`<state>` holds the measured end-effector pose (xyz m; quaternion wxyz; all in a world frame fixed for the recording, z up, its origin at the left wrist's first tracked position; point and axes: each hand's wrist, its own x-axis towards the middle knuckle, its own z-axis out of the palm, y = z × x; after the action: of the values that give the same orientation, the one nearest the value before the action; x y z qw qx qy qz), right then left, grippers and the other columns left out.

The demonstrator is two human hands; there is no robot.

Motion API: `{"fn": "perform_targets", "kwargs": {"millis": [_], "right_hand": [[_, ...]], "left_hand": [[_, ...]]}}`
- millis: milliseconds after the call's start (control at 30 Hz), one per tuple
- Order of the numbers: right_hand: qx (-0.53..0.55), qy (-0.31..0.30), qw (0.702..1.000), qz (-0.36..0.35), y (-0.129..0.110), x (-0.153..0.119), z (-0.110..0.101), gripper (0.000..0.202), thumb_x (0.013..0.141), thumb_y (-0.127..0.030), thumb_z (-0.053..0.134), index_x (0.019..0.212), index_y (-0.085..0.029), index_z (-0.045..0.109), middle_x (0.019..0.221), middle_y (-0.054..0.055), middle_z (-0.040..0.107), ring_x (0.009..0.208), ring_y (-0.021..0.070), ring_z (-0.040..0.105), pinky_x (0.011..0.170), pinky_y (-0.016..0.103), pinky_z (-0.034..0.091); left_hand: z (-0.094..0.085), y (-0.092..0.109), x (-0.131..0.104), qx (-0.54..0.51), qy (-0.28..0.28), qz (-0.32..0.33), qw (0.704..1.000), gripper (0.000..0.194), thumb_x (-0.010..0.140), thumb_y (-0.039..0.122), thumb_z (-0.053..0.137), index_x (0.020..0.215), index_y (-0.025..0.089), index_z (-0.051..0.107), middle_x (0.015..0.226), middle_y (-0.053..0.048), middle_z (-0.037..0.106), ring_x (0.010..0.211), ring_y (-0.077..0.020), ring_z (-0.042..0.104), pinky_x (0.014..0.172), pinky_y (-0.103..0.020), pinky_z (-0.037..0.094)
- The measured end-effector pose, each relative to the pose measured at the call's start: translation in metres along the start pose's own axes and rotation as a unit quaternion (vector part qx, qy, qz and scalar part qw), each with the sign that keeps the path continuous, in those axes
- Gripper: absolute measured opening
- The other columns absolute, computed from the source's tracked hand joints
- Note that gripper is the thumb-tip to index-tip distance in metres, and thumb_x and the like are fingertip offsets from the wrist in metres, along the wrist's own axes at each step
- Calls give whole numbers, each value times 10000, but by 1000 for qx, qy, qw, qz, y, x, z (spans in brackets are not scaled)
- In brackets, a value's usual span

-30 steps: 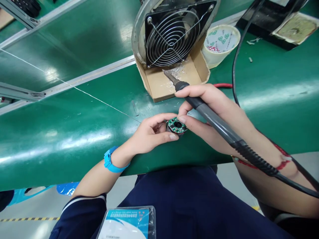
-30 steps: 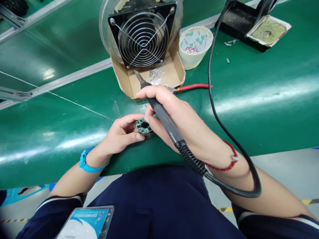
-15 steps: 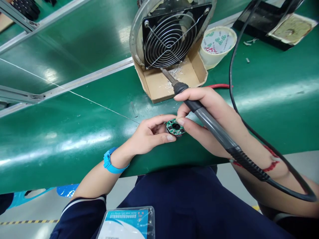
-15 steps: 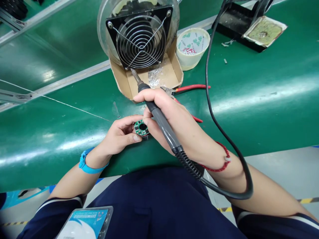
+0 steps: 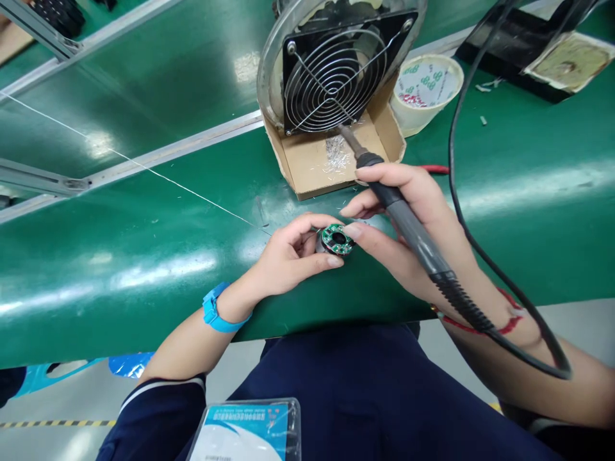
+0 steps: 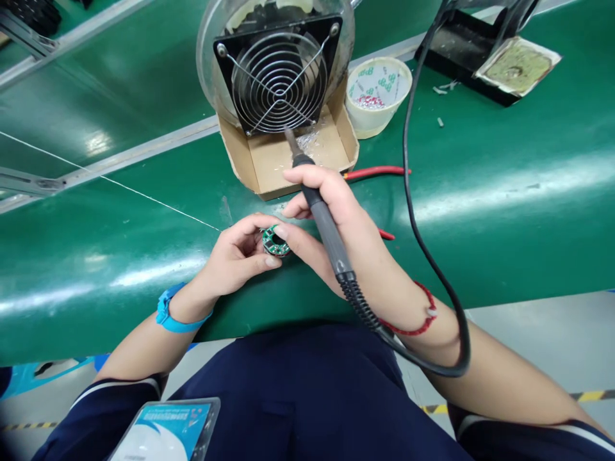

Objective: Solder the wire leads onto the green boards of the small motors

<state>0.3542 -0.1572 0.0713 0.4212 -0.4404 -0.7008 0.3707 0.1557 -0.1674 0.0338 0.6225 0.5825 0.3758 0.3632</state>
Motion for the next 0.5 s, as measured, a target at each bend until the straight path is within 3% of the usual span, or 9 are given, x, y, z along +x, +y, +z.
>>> {"fn": "perform_targets", "kwargs": {"millis": [133, 267, 400, 500], "right_hand": [[-115, -13, 993, 11, 7, -10, 11, 558, 832, -354, 721, 1325, -230, 493, 1023, 42, 664, 925, 205, 672, 850, 399, 579], [-199, -45, 979, -8, 17, -12, 22, 478, 878, -323, 634, 1317, -185, 509, 1072, 96, 683, 968, 257, 670, 845, 438, 563], [-269, -65, 959, -53, 30, -6, 26, 441, 859, -214, 590, 1296, -172, 544, 1078, 109, 690, 964, 278, 641, 839, 455, 546], [-262, -90, 957, -83, 35, -4, 23, 449, 853, -139, 557, 1302, -170, 553, 1127, 107, 698, 1002, 264, 643, 852, 435, 549]], "left_hand": [[3, -4, 0, 116, 73, 21, 990, 320, 830, 294, 763, 1099, 232, 602, 796, 24, 469, 583, -66, 348, 501, -233, 267], [3, -8, 3, 203, 78, -25, 976, 313, 804, 148, 689, 1080, 213, 556, 969, -9, 534, 629, -64, 394, 531, -226, 319], [-5, -9, 9, 80, 101, -77, 989, 428, 734, 88, 618, 1117, 210, 471, 1046, -17, 553, 615, -50, 476, 535, -214, 409], [-13, -7, 13, -44, 155, -99, 982, 296, 722, 100, 547, 985, 204, 462, 899, 15, 551, 598, -61, 530, 509, -203, 436]]}}
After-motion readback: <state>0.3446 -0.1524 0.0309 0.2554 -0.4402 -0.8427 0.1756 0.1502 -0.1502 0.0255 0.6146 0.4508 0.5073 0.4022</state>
